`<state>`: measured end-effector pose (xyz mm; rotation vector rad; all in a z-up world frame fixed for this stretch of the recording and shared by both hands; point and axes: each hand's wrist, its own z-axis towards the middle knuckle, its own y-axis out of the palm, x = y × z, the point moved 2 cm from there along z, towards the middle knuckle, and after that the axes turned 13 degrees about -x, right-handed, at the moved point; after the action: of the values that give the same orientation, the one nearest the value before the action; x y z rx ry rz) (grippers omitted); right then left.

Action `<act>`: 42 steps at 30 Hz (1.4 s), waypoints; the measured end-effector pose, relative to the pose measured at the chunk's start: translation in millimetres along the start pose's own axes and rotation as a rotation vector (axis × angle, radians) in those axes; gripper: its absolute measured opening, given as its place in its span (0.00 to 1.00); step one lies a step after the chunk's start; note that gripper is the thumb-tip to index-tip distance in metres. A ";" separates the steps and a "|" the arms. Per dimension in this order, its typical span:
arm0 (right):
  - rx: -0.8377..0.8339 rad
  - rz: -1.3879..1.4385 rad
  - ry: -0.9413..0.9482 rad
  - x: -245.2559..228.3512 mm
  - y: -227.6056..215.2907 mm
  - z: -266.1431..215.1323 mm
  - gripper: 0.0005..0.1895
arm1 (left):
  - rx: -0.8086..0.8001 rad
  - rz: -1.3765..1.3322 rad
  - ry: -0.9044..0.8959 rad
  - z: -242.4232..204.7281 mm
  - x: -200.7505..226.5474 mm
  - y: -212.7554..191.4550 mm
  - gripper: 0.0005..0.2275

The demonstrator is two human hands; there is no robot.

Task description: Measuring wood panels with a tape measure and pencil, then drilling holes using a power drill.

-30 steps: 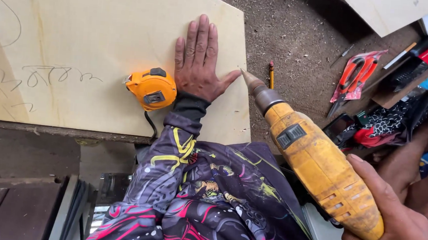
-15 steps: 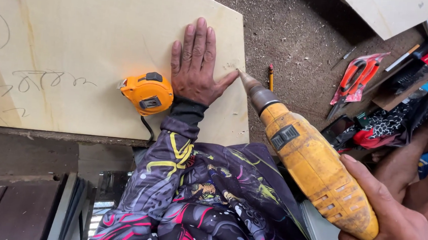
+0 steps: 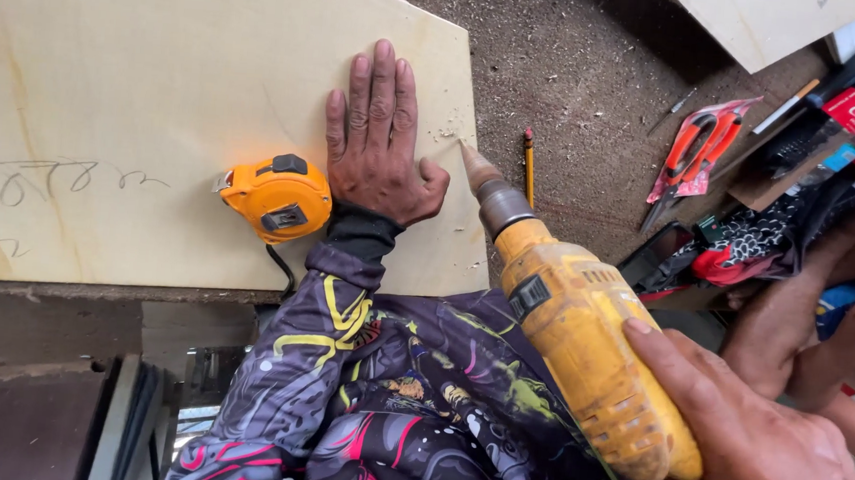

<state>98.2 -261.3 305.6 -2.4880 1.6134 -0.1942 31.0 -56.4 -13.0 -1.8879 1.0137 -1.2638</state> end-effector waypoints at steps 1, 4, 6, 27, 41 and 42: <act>-0.003 -0.005 0.006 -1.9 0.0 -1.6 0.59 | 0.000 -0.009 -0.001 0.4 1.8 0.9 0.41; 0.007 -0.068 -0.042 -11.9 -2.1 -0.5 0.57 | 0.003 -0.039 0.004 -1.9 -1.9 0.9 0.40; -0.051 0.025 0.167 -15.0 -4.9 1.1 0.66 | 0.025 -0.024 0.036 -0.5 -4.0 1.2 0.39; -0.358 0.037 0.168 6.8 4.7 6.1 0.65 | 0.061 -0.033 0.066 -3.9 -8.3 12.2 0.29; -0.448 -0.114 0.206 -10.2 -16.5 16.4 0.65 | 0.152 -0.074 0.082 -3.4 -4.4 9.3 0.25; -0.359 -0.113 0.140 -14.1 -16.5 22.1 0.66 | 0.199 -0.062 0.079 0.7 -9.0 6.7 0.25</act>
<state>111.6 -240.2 287.3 -2.8977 1.6901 -0.1016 27.9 -51.8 -22.7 -1.7405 0.8404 -1.4296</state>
